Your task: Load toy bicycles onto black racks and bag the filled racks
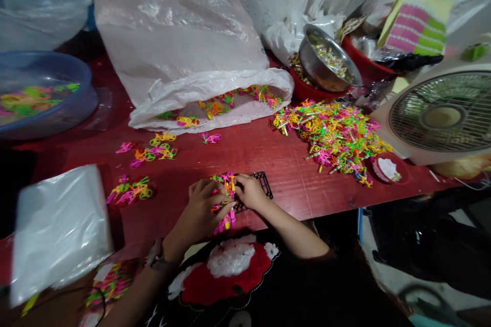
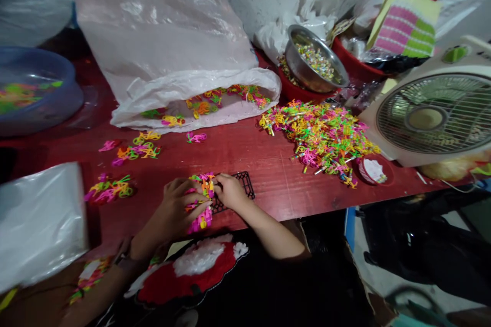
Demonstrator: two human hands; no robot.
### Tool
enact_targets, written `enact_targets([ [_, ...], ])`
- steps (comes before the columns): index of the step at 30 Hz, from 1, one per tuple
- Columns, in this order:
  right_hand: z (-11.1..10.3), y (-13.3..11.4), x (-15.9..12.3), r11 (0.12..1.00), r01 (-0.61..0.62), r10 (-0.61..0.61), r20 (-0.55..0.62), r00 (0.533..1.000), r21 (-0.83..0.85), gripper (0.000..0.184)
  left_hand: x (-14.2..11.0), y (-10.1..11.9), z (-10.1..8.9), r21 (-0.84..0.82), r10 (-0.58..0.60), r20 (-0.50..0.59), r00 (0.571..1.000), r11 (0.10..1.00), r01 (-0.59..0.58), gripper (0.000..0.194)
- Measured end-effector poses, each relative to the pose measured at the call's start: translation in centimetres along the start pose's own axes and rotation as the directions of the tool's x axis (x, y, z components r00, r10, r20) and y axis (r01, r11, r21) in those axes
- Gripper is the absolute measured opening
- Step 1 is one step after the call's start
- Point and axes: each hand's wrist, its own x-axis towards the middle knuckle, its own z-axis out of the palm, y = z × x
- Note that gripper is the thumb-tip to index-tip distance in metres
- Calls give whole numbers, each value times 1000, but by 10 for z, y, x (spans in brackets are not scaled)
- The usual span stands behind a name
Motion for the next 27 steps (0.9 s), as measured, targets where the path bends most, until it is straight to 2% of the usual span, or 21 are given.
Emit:
enact_targets([
  [2, -19, 2, 0, 997, -28, 26, 30, 999, 66, 8, -2, -1, 2, 21, 23, -16, 1000, 1000, -22, 12],
  [3, -34, 5, -2, 996, -49, 48, 3, 999, 75, 8, -3, -1, 2, 30, 32, -24, 999, 999, -31, 12],
  [4, -53, 10, -5, 995, -89, 93, -74, 993, 54, 12, -3, -2, 3, 39, 40, -30, 999, 999, -39, 13],
  [5, -75, 16, -11, 988, -156, 153, -200, 968, 4, 19, -3, -2, 4, 46, 45, -38, 998, 998, -43, 13],
  [6, -99, 24, -18, 960, -274, 232, -378, 896, -63, 26, -2, -2, 4, 55, 48, -45, 998, 997, -45, 13],
  [7, -123, 33, -27, 891, -434, 293, -561, 774, -134, 31, -1, -1, 5, 63, 49, -51, 997, 997, -46, 13],
  [8, -147, 42, -37, 786, -591, 311, -710, 632, -181, 31, 0, -1, 5, 70, 50, -54, 997, 996, -46, 13],
  [9, -167, 52, -48, 668, -717, 310, -802, 511, -199, 32, 2, 0, 6, 77, 49, -57, 997, 996, -44, 14],
  [10, -183, 61, -58, 572, -798, 331, -836, 437, -190, 39, 5, 0, 6, 82, 48, -57, 997, 996, -44, 15],
  [11, -195, 69, -67, 508, -843, 372, -838, 400, -177, 46, 8, 1, 6, 85, 51, -54, 997, 995, -47, 16],
  [12, -203, 76, -75, 472, -864, 415, -821, 391, -173, 50, 11, 1, 7, 86, 57, -46, 997, 995, -53, 17],
  [14, -206, 85, -87, 468, -866, 487, -767, 418, -175, 43, 17, 0, 7, 80, 65, -37, 997, 995, -62, 17],
  [17, -194, 89, -100, 507, -844, 523, -716, 462, -174, 26, 25, -3, 9, 62, 65, -39, 997, 996, -62, 18],
  [23, -166, 78, -118, 662, -747, 574, -596, 561, -66, 7, 32, -7, 12, 60, 72, -55, 996, 996, -68, 22],
  [27, -156, 72, -122, 755, -648, 569, -588, 574, 98, 13, 32, -6, 12, 75, 79, -46, 996, 994, -75, 21],
])
